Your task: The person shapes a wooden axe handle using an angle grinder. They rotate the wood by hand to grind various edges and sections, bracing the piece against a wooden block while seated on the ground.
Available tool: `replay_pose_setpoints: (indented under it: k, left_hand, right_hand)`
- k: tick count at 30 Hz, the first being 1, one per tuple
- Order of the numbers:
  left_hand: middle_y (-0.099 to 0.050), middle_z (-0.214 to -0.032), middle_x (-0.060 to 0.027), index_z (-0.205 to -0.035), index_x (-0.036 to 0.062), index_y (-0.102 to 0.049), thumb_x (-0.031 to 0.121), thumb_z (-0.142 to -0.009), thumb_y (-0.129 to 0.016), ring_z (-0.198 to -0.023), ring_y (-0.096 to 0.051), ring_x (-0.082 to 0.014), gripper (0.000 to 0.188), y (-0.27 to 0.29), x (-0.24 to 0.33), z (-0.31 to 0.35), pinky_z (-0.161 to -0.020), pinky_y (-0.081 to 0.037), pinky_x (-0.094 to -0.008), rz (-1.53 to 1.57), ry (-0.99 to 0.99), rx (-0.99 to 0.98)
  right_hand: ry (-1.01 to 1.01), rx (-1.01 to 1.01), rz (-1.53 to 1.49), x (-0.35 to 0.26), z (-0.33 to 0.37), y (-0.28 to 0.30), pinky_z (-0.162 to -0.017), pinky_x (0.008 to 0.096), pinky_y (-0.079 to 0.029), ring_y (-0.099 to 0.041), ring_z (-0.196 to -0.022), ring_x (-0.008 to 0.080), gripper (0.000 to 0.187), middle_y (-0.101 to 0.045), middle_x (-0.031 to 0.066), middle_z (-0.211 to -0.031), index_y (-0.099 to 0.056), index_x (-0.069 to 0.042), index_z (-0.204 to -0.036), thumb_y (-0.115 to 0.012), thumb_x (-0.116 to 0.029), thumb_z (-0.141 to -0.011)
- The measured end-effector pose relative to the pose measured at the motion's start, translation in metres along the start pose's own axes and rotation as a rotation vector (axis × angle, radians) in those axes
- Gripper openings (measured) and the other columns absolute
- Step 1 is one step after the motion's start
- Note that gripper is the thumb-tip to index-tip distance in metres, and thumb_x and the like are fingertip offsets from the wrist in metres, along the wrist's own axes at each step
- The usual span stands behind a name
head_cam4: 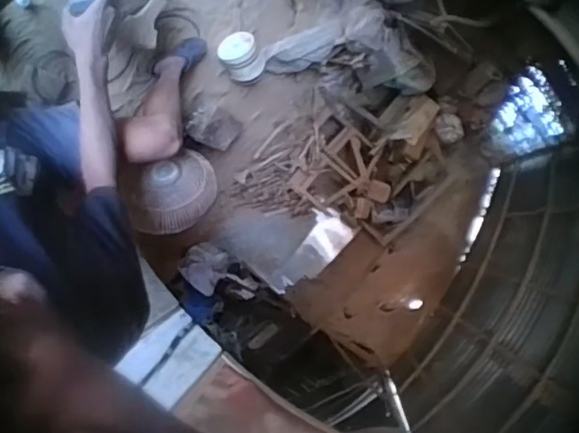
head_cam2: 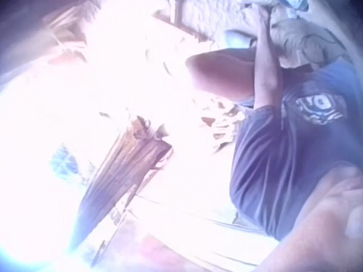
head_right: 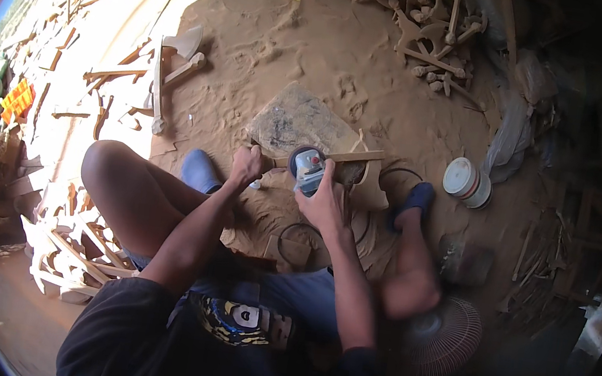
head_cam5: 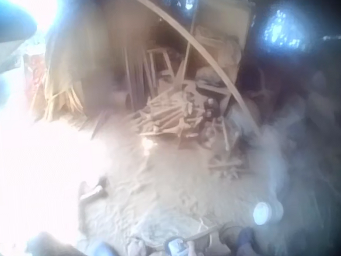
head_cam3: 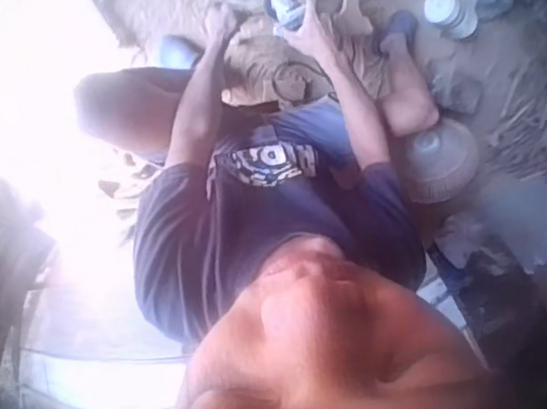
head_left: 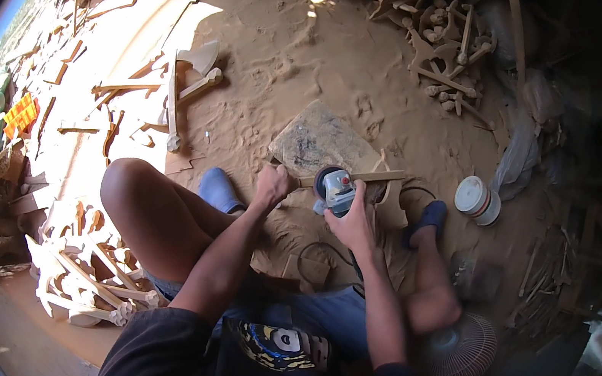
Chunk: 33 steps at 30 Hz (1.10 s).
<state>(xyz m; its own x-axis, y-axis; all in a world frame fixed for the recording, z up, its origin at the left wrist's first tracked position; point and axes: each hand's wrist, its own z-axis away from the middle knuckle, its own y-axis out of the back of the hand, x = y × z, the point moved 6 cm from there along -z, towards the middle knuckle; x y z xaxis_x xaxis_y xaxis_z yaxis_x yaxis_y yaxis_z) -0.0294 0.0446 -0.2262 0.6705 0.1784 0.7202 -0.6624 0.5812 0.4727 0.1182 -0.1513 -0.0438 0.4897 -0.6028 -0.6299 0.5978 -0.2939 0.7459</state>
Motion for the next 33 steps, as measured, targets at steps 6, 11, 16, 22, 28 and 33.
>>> replay_pose_setpoints:
  k: [6, 11, 16, 22, 28, 33]
  left_hand:
    - [-0.069, -0.091, -0.0431, -0.090, -0.0182, -0.069, 0.036, -0.096, -0.047, -0.095, -0.073, -0.0532, 0.060, 0.001, 0.011, 0.004, -0.087, -0.056, -0.0558, -0.051, -0.033, 0.032]
    - [-0.068, -0.098, -0.0444, -0.096, -0.0193, -0.070, 0.037, -0.096, -0.047, -0.100, -0.071, -0.0559, 0.061, 0.004, 0.014, 0.001, -0.092, -0.055, -0.0555, -0.074, -0.006, -0.018]
    - [-0.066, -0.106, -0.0457, -0.099, -0.0166, -0.073, 0.036, -0.094, -0.050, -0.110, -0.068, -0.0558, 0.058, 0.009, 0.024, 0.006, -0.100, -0.054, -0.0555, -0.115, -0.044, -0.057]
    - [-0.066, -0.104, -0.0458, -0.099, -0.0175, -0.072, 0.034, -0.092, -0.051, -0.110, -0.068, -0.0545, 0.056, -0.007, 0.014, -0.013, -0.100, -0.054, -0.0544, -0.198, -0.044, -0.113]
    - [-0.070, -0.076, -0.0342, -0.080, -0.0143, -0.071, 0.032, -0.092, -0.053, -0.081, -0.077, -0.0436, 0.051, -0.009, 0.006, -0.018, -0.078, -0.058, -0.0490, -0.184, -0.105, -0.042]
    - [-0.071, -0.073, -0.0306, -0.078, -0.0133, -0.071, 0.031, -0.093, -0.054, -0.077, -0.077, -0.0392, 0.050, -0.015, -0.004, -0.029, -0.073, -0.058, -0.0481, -0.184, -0.105, -0.044]
  right_hand:
    - [-0.076, -0.081, 0.071, -0.025, -0.008, -0.016, -0.086, 0.0623, -0.054, -0.066, -0.103, 0.0576, 0.088, -0.069, 0.0380, -0.111, -0.033, -0.006, -0.150, -0.082, -0.032, -0.081]
    - [-0.099, -0.113, 0.125, -0.031, -0.010, -0.023, -0.086, 0.0632, -0.054, -0.067, -0.101, 0.0575, 0.087, -0.069, 0.0385, -0.109, -0.034, -0.005, -0.150, -0.081, -0.034, -0.082]
    - [-0.101, -0.091, 0.155, -0.032, -0.014, -0.019, -0.085, 0.0636, -0.053, -0.067, -0.100, 0.0572, 0.087, -0.069, 0.0385, -0.108, -0.034, -0.005, -0.150, -0.080, -0.033, -0.082]
    - [-0.180, -0.016, 0.169, 0.009, -0.021, 0.003, -0.086, 0.0625, -0.053, -0.067, -0.100, 0.0558, 0.090, -0.069, 0.0379, -0.107, -0.032, -0.003, -0.150, -0.082, -0.030, -0.081]
    - [-0.183, 0.119, 0.205, 0.035, -0.039, 0.039, -0.090, 0.0585, -0.054, -0.068, -0.105, 0.0528, 0.090, -0.069, 0.0377, -0.112, -0.032, 0.001, -0.153, -0.079, -0.028, -0.082]
    - [-0.337, 0.153, 0.188, 0.071, -0.052, 0.060, -0.093, 0.0566, -0.055, -0.068, -0.111, 0.0517, 0.092, -0.069, 0.0365, -0.118, -0.032, 0.003, -0.154, -0.080, -0.029, -0.081]
